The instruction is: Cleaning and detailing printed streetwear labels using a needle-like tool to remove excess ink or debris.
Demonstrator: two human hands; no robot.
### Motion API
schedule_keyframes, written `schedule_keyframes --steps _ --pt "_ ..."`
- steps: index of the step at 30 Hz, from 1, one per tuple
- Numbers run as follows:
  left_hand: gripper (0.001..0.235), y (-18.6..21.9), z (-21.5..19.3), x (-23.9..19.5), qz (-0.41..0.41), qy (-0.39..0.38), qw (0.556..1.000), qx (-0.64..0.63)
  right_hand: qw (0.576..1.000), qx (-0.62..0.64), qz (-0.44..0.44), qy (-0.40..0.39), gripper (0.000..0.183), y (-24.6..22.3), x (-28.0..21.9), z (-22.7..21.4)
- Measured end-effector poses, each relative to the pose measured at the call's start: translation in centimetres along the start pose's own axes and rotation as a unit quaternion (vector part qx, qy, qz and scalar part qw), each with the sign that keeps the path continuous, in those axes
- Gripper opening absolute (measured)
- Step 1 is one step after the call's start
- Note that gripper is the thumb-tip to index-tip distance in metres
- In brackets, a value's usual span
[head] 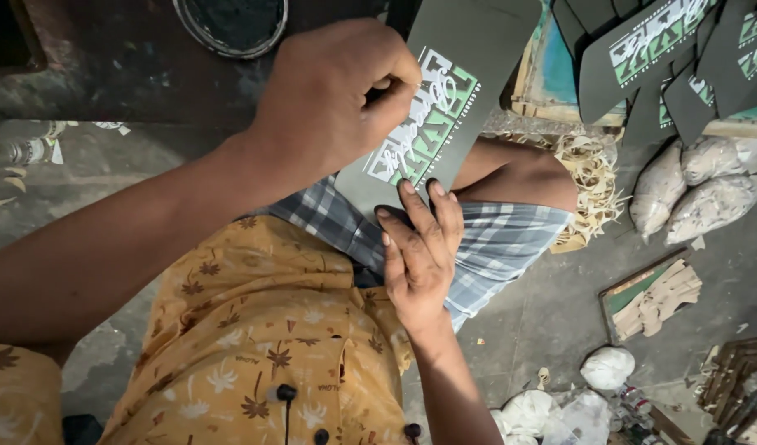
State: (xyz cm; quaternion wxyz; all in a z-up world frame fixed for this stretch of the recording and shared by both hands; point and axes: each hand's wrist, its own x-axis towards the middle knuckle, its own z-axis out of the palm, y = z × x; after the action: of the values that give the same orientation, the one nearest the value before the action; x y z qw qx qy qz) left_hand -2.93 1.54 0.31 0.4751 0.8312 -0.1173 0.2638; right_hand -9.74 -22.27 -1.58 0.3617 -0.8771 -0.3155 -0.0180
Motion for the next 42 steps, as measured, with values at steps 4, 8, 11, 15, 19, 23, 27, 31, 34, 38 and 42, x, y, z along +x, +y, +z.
schedule_keyframes --steps 4,8,11,15,19,23,27,31,34,38,42 --pt "0.016 0.5 -0.3 0.5 0.039 0.004 0.999 0.02 1.0 -0.004 0.004 -0.001 0.021 0.0 0.0 0.0" --pt "0.016 0.0 -0.1 0.2 0.019 0.0 1.0 0.006 1.0 -0.003 0.002 0.002 0.021 0.1 -0.1 0.0" --pt "0.016 -0.1 0.0 -0.2 0.0 -0.006 1.0 0.006 1.0 -0.005 0.007 -0.002 0.021 0.0 0.0 0.0" --pt "0.015 -0.3 -0.1 -0.1 0.02 -0.013 0.999 0.027 1.0 0.0 0.001 -0.002 0.02 0.1 0.0 -0.1" --pt "0.012 -0.2 -0.9 -0.4 -0.022 -0.005 1.0 -0.014 1.0 0.003 0.008 0.0 0.019 -0.1 0.1 -0.2" --pt "0.007 1.0 -2.1 -1.8 -0.096 -0.002 0.991 -0.092 0.999 -0.006 -0.01 0.044 0.023 -1.7 0.8 -0.7" --pt "0.01 2.0 -4.0 -4.2 -0.11 -0.01 0.99 -0.091 0.995 -0.045 0.027 0.091 0.022 -1.2 -3.0 -0.3" --pt "0.013 2.0 -4.5 -3.6 -0.131 -0.029 0.988 -0.07 0.981 0.024 0.137 0.134 0.02 0.6 -2.5 -2.0" --pt "0.012 2.0 -5.2 -4.3 -0.217 -0.009 0.972 -0.084 0.935 0.224 0.228 0.155 0.022 1.4 -1.8 -3.8" --pt "0.01 1.9 -6.4 -4.7 -0.25 0.007 0.965 -0.073 0.92 0.246 0.249 0.175 0.044 1.5 4.6 -7.8" --pt "0.013 1.2 -7.0 -5.4 -0.225 0.017 0.974 0.018 0.937 0.23 0.23 0.125 0.055 6.0 9.3 -14.4"
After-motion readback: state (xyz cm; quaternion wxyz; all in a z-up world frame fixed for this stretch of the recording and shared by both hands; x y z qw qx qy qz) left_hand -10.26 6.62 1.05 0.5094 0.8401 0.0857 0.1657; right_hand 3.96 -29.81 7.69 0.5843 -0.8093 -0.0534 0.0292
